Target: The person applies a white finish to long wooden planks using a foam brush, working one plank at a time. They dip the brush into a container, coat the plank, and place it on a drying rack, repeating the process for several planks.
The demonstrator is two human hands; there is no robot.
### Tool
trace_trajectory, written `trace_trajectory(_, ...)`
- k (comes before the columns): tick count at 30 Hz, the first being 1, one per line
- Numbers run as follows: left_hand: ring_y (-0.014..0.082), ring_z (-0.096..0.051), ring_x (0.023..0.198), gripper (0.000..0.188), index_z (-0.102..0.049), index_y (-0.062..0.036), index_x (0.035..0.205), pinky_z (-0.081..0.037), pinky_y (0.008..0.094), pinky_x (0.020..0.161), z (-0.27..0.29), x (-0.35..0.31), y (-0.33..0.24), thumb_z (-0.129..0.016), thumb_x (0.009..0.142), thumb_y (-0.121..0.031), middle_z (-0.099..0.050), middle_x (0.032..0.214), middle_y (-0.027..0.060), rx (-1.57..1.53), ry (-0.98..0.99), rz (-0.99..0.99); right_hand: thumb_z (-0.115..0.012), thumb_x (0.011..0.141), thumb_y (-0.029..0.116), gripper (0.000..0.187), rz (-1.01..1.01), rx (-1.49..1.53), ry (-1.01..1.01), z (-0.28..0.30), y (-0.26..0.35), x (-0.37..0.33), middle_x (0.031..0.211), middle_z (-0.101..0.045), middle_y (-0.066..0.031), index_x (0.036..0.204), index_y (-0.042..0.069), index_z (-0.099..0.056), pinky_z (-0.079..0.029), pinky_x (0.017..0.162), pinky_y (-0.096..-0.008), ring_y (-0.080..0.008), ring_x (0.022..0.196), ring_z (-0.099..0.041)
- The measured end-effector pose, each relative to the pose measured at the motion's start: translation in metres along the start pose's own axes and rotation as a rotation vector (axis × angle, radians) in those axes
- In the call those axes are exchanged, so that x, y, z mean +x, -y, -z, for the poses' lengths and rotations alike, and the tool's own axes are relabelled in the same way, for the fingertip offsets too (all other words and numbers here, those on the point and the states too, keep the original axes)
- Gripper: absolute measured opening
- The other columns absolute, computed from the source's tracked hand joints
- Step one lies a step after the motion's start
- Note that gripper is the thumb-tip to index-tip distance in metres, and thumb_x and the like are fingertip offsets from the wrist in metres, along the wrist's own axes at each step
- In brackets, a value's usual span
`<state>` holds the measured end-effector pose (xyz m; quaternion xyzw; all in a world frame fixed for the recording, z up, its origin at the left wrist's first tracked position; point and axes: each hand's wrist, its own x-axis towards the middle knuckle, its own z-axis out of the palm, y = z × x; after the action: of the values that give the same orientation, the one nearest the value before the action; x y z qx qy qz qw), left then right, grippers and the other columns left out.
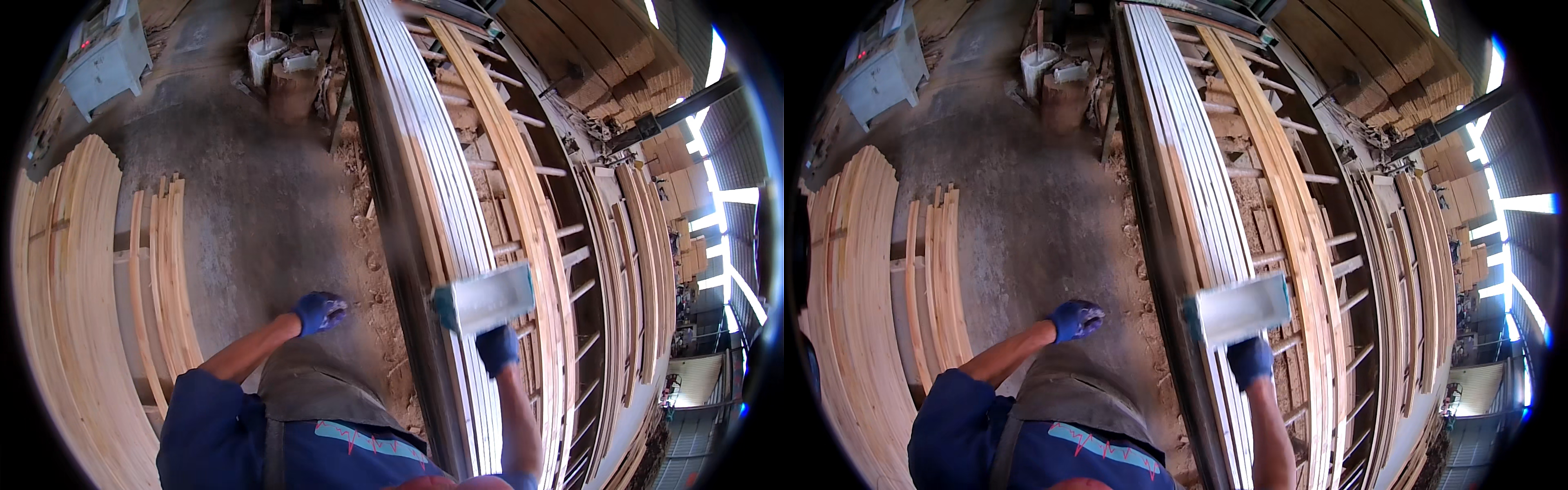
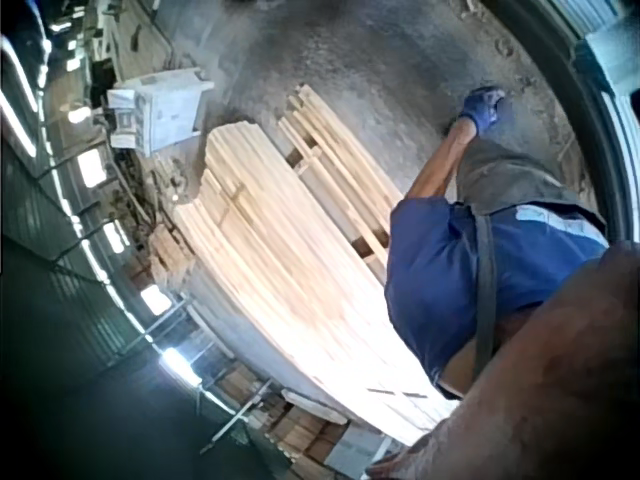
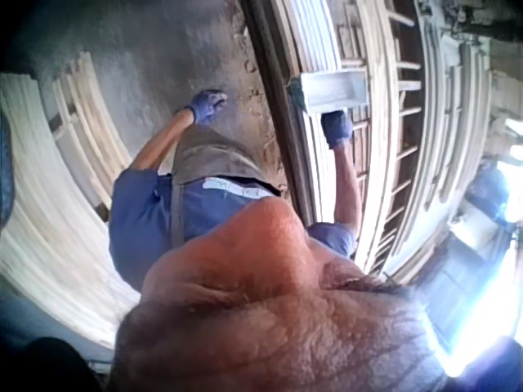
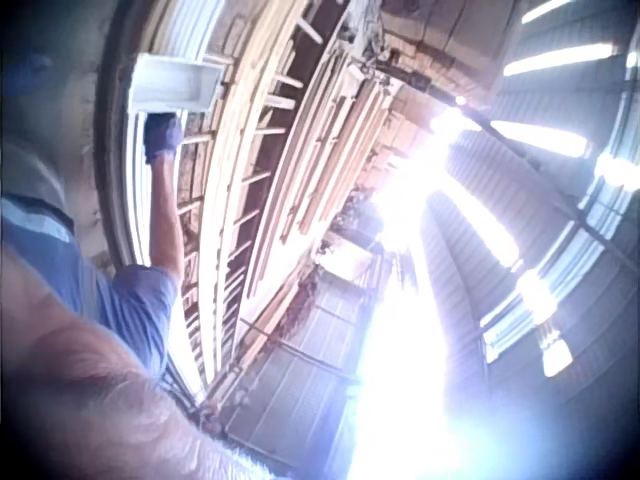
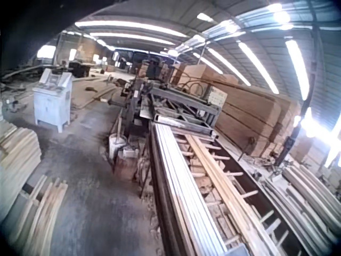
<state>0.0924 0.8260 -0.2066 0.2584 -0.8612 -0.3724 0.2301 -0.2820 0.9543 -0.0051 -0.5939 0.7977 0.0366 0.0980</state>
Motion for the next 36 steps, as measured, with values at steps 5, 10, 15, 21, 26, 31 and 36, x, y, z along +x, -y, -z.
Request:
trace_trajectory(5, 0.0364, -0.061, 0.090, 0.023, -0.064, -0.0059, 0.097, -0.050, 0.0423, 0.078, 0.066, -0.021, 0.072, -0.058, 0.087, -0.025, -0.066, 0.099, 0.0155, 0.026, 0.106, 0.213, -0.051, 0.087, 0.031, 0.029, 0.122, -0.007, -0.094, 0.037, 0.108, 0.199, 0.087, -0.066, -0.0238, 0.089, 0.008, -0.068, -0.051, 0.071, -0.0503, -0.0419, 0.083, -0.063)
trace_trajectory(10, 0.0358, -0.061, 0.094, 0.023, -0.066, -0.0083, 0.098, -0.050, 0.0427, 0.079, 0.125, 0.014, 0.124, -0.058, 0.086, -0.026, -0.066, 0.102, 0.0150, 0.011, 0.103, 0.389, -0.044, 0.090, 0.037, 0.037, 0.156, 0.013, -0.093, 0.065, 0.181, 0.383, 0.103, -0.063, -0.0231, 0.104, 0.009, -0.064, -0.049, 0.080, -0.0510, -0.0425, 0.096, -0.059)
trace_trajectory(15, 0.0359, -0.060, 0.097, 0.025, -0.066, -0.0084, 0.100, -0.049, 0.0428, 0.083, 0.185, 0.056, 0.189, -0.053, 0.088, -0.027, -0.065, 0.103, 0.0152, 0.130, 0.067, 0.395, -0.044, 0.089, 0.040, 0.039, 0.257, 0.122, -0.222, 0.077, 0.263, 0.539, 0.105, -0.063, -0.0229, 0.104, 0.009, -0.065, -0.047, 0.081, -0.0527, -0.0431, 0.096, -0.059)
trace_trajectory(21, 0.0323, -0.062, 0.093, 0.027, -0.065, -0.0077, 0.101, -0.049, 0.0425, 0.082, 0.237, 0.009, 0.324, -0.047, 0.092, -0.026, -0.066, 0.105, 0.0140, 0.354, -0.132, 0.420, -0.049, 0.090, 0.044, 0.042, 0.425, 0.375, -0.284, 0.082, 0.348, 0.680, 0.099, -0.064, -0.0222, 0.104, 0.008, -0.065, -0.049, 0.075, -0.0484, -0.0416, 0.095, -0.060)
trace_trajectory(26, 0.0247, -0.063, 0.097, 0.041, -0.052, -0.0087, 0.123, -0.047, 0.0374, 0.078, 0.223, -0.129, 0.367, -0.036, 0.098, -0.037, -0.065, 0.113, 0.0108, -1.201, -0.968, 1.497, -0.058, 0.083, 0.017, 0.017, 0.900, -0.112, -0.601, 0.087, 0.460, 0.706, 0.085, -0.066, -0.0146, 0.093, 0.006, -0.065, -0.051, 0.063, -0.0380, -0.0252, 0.080, -0.066)
trace_trajectory(31, 0.0217, -0.058, 0.070, 0.029, -0.054, -0.0153, 0.104, -0.044, 0.0375, 0.059, 0.181, -0.152, 0.337, -0.044, 0.096, -0.042, -0.065, 0.088, 0.0079, -1.271, -0.873, 1.845, -0.051, 0.089, 0.020, 0.039, 0.619, 0.359, 0.032, 0.033, 0.547, 0.758, 0.128, -0.056, -0.0103, 0.128, 0.019, -0.053, -0.049, 0.086, -0.0358, -0.0298, 0.109, -0.058)
trace_trajectory(36, 0.0227, -0.060, 0.073, 0.019, -0.059, -0.0130, 0.097, -0.047, 0.0378, 0.061, 0.168, -0.156, 0.404, -0.050, 0.094, -0.030, -0.064, 0.088, 0.0094, -1.588, -0.732, 1.493, -0.048, 0.088, 0.017, 0.033, 1.027, -0.060, -0.280, -0.070, 0.590, 0.845, 0.121, -0.059, -0.0118, 0.121, 0.014, -0.056, -0.049, 0.084, -0.0394, -0.0283, 0.107, -0.059)
